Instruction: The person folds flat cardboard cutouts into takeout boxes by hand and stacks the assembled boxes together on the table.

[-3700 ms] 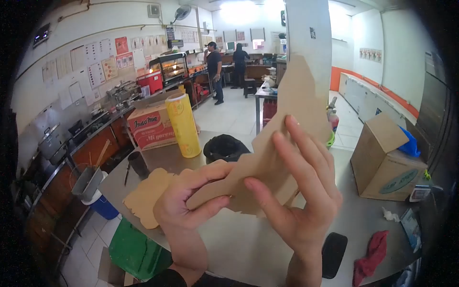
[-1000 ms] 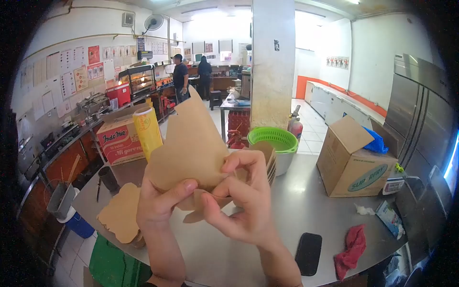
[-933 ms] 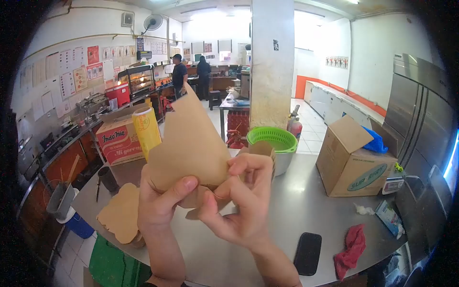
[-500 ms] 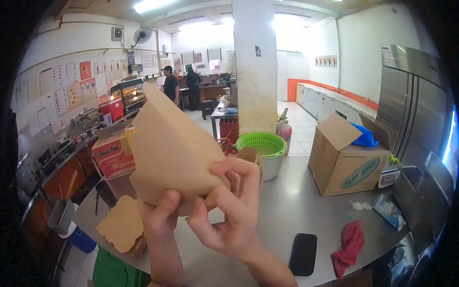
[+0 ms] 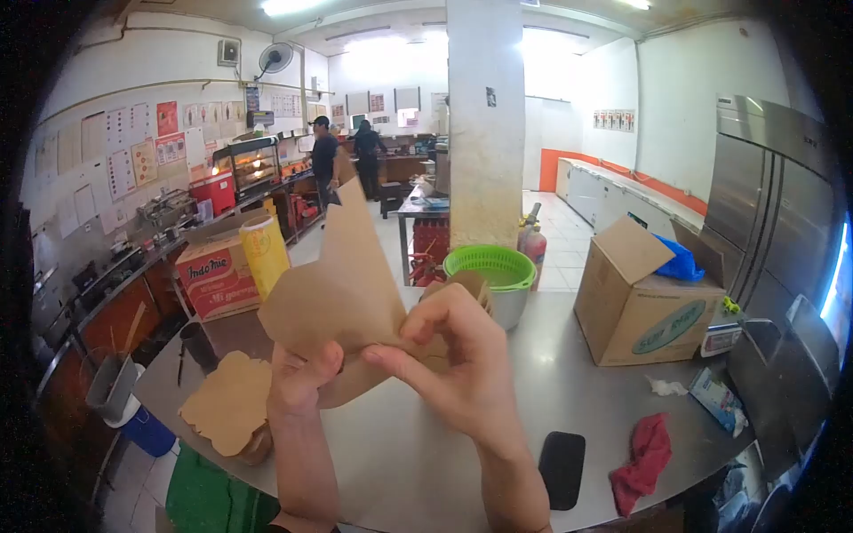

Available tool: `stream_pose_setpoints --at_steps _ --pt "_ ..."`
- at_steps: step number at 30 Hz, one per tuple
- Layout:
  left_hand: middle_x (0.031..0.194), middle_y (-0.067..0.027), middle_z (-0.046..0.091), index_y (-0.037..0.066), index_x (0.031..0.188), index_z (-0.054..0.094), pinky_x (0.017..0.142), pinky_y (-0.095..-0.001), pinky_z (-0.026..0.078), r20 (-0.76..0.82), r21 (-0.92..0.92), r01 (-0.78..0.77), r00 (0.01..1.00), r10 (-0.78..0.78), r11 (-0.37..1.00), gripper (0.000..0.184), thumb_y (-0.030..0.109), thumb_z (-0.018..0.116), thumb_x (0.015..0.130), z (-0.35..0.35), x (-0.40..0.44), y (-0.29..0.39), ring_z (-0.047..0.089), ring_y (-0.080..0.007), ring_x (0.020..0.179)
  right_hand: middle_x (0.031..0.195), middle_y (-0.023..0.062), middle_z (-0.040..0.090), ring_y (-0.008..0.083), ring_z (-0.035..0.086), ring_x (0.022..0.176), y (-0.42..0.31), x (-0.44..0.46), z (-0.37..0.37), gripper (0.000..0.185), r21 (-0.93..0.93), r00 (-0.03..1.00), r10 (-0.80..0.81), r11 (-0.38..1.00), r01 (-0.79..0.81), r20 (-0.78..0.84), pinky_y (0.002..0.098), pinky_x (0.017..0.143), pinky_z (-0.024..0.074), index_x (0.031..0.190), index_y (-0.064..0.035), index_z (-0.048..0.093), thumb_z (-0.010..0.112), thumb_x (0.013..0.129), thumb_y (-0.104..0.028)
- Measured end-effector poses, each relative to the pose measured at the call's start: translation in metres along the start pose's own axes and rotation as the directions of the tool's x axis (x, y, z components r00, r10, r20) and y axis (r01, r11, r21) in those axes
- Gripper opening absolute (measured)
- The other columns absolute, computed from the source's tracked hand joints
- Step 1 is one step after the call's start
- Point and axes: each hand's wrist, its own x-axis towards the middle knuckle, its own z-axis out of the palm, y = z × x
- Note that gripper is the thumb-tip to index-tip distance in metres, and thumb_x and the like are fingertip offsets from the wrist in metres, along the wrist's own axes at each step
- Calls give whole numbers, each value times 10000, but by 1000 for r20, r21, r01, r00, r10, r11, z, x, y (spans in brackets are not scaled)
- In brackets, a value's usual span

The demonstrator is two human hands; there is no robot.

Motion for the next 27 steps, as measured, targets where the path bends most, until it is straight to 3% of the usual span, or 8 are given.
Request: stream_pose_setpoints --at_steps 2,4,8,10,15,19,24,27 --pt "1329 -110 610 0 1401 484 995 -371 516 86 -30 -39 995 42 999 624 113 790 870 3 10 2 615 -212 1199 855 -10 547 64 483 769 1 2 4 303 224 986 156 964 -140 -57 222 673 415 800 -63 570 872 776 -49" --pt "1314 -74 605 38 1359 562 1034 -337 468 301 250 -78 954 -1 965 556 -42 744 839 -2 16 3 574 -181 1217 863 -17 542 49 466 763 10 2 3 322 212 985 154 968 -136 -73 211 660 402 796 -73 548 870 785 -56" --pt "1314 -60 606 42 1319 601 1032 -332 463 228 349 -14 971 -70 937 501 -5 761 847 4 17 -3 574 -174 1211 860 -12 537 44 467 753 15 3 -4 280 116 982 161 982 -150 -94 194 654 416 869 -46 594 863 795 -72" --pt "1242 -81 653 -12 1320 562 925 -294 532 372 456 -160 928 -24 875 546 -15 793 825 0 17 -10 634 -167 1129 901 10 582 58 515 802 12 6 -1 285 87 982 90 993 -76 -167 204 694 444 965 -24 637 860 797 -78" --pt "1289 -89 648 14 1248 650 992 -339 472 468 447 -147 879 -91 882 413 -8 754 849 -2 12 -11 607 -208 1166 1087 87 692 123 626 1008 14 8 -18 497 -90 965 -121 991 103 -233 255 826 504 1243 2 674 859 792 -90" --pt "1241 -85 681 8 1259 642 988 -332 474 542 417 -75 820 -182 906 409 -1 745 864 -19 12 -14 615 -188 1145 1160 104 704 151 639 1062 1 3 -29 468 -14 997 26 1000 -27 -69 282 862 507 1219 12 692 857 793 -87" --pt "1236 -75 668 -25 1294 593 926 -302 525 462 286 -5 877 -134 958 490 -19 777 839 -11 14 -18 631 -143 1125 1070 89 734 134 656 994 -3 -2 -30 324 101 993 110 988 -115 50 277 882 518 1100 26 747 841 801 -55" --pt "1162 -71 697 -30 1220 634 887 -286 524 312 267 98 933 -182 959 398 43 781 857 -3 15 -3 651 -127 1043 1043 97 746 124 669 960 -15 -3 -26 241 -109 983 167 979 -175 -77 280 879 531 1026 27 768 833 805 -42"
